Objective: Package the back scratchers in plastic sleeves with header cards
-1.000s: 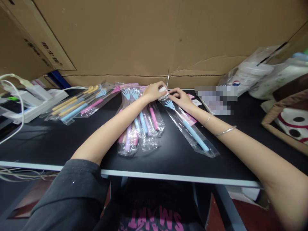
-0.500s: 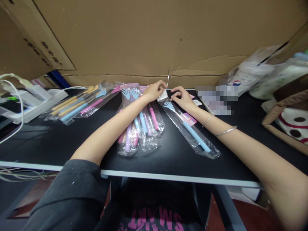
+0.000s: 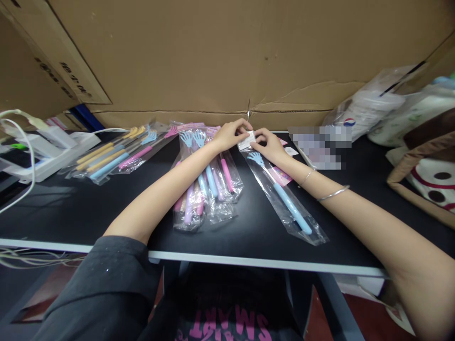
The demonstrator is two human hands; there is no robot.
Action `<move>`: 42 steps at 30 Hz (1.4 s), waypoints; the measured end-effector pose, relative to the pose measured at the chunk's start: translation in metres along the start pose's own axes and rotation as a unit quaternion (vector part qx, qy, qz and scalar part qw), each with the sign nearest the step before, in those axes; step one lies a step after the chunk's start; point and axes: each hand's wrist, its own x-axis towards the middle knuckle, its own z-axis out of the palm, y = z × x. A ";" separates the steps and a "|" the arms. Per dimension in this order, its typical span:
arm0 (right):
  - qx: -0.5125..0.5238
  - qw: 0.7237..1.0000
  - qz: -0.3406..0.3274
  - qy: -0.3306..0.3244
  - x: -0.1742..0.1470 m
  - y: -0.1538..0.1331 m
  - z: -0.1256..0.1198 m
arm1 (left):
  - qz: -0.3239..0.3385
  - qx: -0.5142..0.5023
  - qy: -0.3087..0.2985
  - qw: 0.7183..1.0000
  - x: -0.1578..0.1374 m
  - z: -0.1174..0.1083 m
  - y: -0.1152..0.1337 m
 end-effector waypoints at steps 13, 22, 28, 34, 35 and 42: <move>-0.079 0.992 0.054 0.086 0.001 -0.009 -0.005 | 0.091 0.332 -0.056 0.937 -0.013 -0.016 0.073; -0.055 0.987 0.107 0.103 -0.004 -0.015 -0.008 | 0.183 0.354 -0.287 0.871 -0.045 -0.009 0.139; -0.044 0.989 0.089 0.111 0.000 -0.007 -0.006 | 0.239 0.388 -0.260 0.852 -0.050 0.011 0.130; -0.013 0.995 0.051 0.083 0.002 0.000 -0.008 | 0.323 0.373 -0.195 0.848 -0.045 0.016 0.113; -0.017 0.995 0.049 0.086 0.002 0.002 -0.009 | 0.331 0.369 -0.189 0.847 -0.046 0.015 0.112; -0.069 0.990 0.022 0.117 0.002 0.003 -0.010 | 0.358 0.295 -0.164 0.871 -0.054 0.001 0.108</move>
